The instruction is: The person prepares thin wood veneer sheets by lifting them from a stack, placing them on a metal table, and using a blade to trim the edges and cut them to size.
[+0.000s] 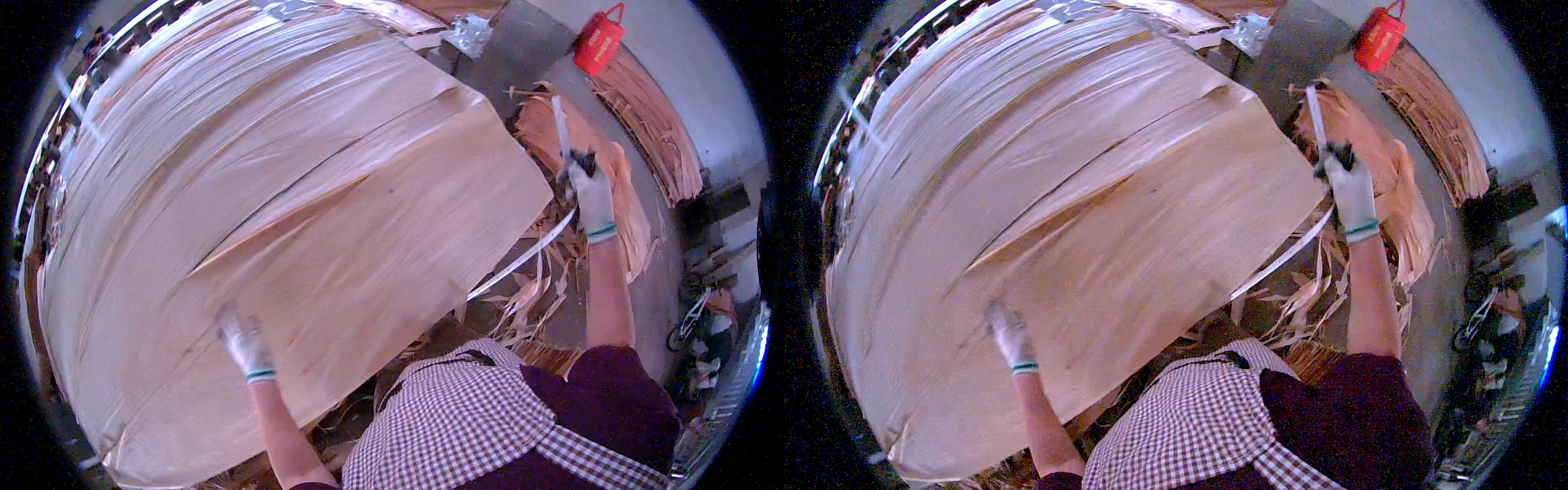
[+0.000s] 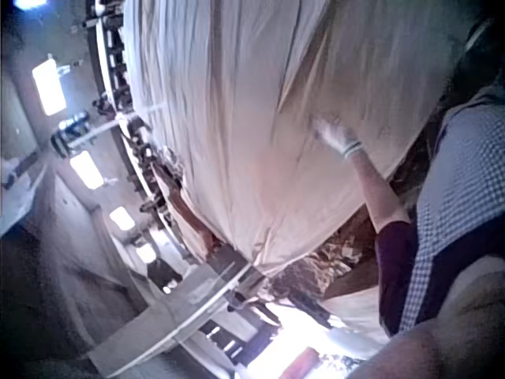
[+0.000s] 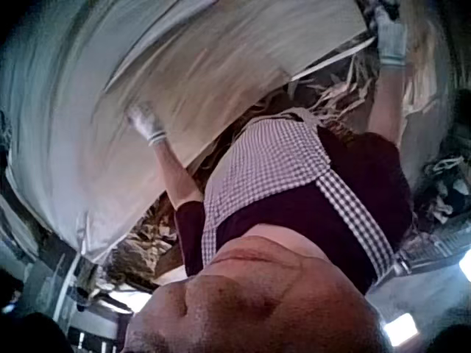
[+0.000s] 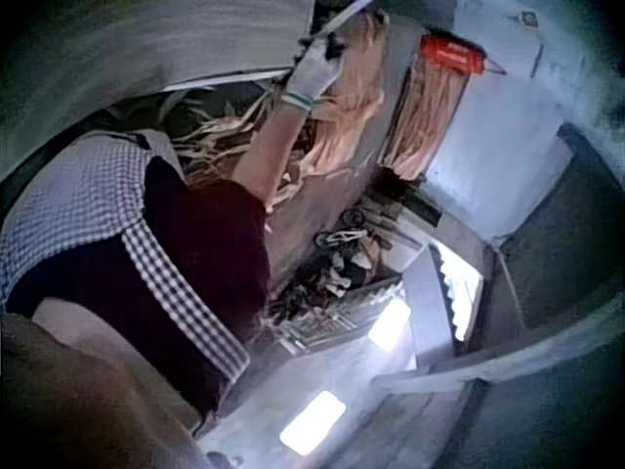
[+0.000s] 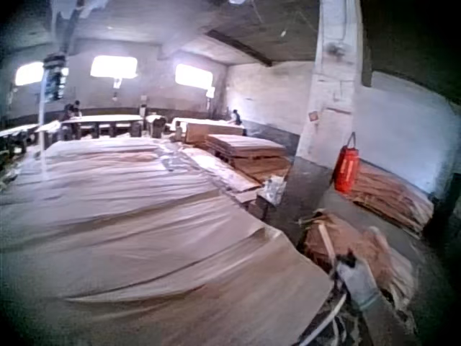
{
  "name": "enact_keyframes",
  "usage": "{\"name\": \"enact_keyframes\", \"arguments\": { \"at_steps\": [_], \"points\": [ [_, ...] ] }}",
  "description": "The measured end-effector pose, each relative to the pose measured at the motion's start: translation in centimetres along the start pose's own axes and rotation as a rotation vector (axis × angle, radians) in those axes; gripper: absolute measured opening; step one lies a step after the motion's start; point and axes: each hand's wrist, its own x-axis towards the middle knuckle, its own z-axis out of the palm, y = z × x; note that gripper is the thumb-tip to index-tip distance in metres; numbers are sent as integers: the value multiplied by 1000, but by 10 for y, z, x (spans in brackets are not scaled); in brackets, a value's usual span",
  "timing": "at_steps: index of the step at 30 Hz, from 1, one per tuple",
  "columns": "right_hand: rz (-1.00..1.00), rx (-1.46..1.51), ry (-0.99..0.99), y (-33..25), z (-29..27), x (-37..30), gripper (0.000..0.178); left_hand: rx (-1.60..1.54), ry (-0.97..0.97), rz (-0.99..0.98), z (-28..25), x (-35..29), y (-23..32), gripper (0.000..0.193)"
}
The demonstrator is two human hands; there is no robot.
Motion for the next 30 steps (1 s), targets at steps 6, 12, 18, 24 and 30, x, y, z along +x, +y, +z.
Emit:
{"name": "enact_keyframes", "arguments": {
  "at_steps": [6,12,18,24,30],
  "points": [
    [110,149,-129,51,40,121,21,607,-469,534,191,21,135,70],
    [531,565,-292,185,111,243,11,729,-716,567,276,-26,196,77],
    [770,694,-182,240,142,296,10,784,-798,533,286,-34,213,82],
    [704,493,-119,312,147,352,13,745,-767,689,363,2,273,81],
    [598,410,-183,266,117,343,19,635,-806,693,432,10,290,76]
  ]
}}
